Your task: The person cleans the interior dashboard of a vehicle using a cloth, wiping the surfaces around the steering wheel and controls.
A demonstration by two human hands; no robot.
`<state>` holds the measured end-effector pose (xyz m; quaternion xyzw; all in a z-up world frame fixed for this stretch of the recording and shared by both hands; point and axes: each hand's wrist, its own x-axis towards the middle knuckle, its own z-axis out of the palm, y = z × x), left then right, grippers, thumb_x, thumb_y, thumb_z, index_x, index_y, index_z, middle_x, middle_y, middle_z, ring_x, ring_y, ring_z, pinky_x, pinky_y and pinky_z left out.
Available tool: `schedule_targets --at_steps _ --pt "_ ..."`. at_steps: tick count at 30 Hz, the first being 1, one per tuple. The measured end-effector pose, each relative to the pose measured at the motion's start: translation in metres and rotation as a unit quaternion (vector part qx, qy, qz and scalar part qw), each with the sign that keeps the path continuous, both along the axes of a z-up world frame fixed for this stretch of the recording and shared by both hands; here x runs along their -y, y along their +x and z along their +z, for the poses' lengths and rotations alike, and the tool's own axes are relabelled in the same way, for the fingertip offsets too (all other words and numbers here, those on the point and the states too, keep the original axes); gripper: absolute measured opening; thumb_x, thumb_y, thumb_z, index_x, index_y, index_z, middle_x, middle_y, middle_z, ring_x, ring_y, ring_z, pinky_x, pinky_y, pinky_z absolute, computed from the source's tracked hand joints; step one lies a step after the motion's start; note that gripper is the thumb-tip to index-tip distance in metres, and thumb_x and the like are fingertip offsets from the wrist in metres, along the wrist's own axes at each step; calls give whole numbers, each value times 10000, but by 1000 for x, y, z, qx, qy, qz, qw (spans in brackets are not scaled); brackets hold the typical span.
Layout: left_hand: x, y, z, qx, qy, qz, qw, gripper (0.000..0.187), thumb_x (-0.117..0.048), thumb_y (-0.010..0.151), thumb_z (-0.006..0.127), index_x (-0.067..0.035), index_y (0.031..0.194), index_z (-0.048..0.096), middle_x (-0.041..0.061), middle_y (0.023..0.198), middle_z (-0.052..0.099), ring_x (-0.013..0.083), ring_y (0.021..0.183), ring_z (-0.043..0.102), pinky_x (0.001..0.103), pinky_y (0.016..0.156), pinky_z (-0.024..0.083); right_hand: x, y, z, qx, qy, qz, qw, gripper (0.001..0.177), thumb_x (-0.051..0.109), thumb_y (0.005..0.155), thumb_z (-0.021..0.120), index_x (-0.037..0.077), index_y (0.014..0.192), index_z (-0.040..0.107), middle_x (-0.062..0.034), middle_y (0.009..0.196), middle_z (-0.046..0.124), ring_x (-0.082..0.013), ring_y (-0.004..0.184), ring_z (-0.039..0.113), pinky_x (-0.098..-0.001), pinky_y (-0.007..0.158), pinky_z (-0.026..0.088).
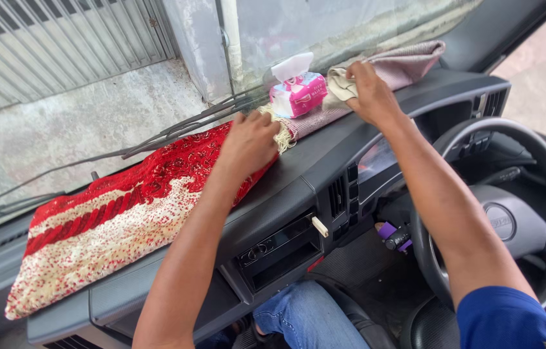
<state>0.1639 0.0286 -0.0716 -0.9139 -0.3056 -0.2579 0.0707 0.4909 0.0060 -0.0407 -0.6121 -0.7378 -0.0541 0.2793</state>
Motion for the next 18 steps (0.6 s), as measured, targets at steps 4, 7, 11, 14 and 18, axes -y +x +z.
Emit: schedule_targets --at_steps 4,7,11,14,18 --pt "-23 68 -36 -78 -179 117 974 252 -228 903 684 -61 1088 721 158 1093 758 348 981 748 465 850 592 2 -8 0 -1 7 4 1000 419 40 845 765 90 1195 541 -191 1175 562 -447 1045 603 -539 845 502" --pt "-43 90 -50 -96 -256 204 940 426 -377 839 747 -47 1106 712 166 1135 734 336 1042 725 453 877 580 3 -6 2 42 26 -38 998 333 48 877 772 96 1141 574 -181 1159 558 -424 1005 633 -529 815 515" --pt "-59 86 -64 -54 -336 221 914 592 -491 770 831 -26 1111 694 204 1121 706 349 1076 689 462 918 542 -9 -7 -15 123 86 -46 988 428 10 722 744 55 1122 598 -192 1094 557 -411 987 666 -486 780 552" --pt "-70 81 -74 60 -333 184 923 389 -354 848 752 -47 1086 737 209 1085 737 371 1072 699 497 934 533 -19 -12 -31 191 52 -57 979 325 31 820 698 46 1143 657 -179 1048 586 -378 932 688 -460 754 575" --pt "-75 87 -77 225 -326 190 898 317 -285 873 737 -45 1080 726 235 1007 730 393 984 708 498 861 540 -11 -25 -49 246 -28 -67 967 117 129 862 687 60 952 716 -163 1016 619 -340 903 702 -445 729 592"
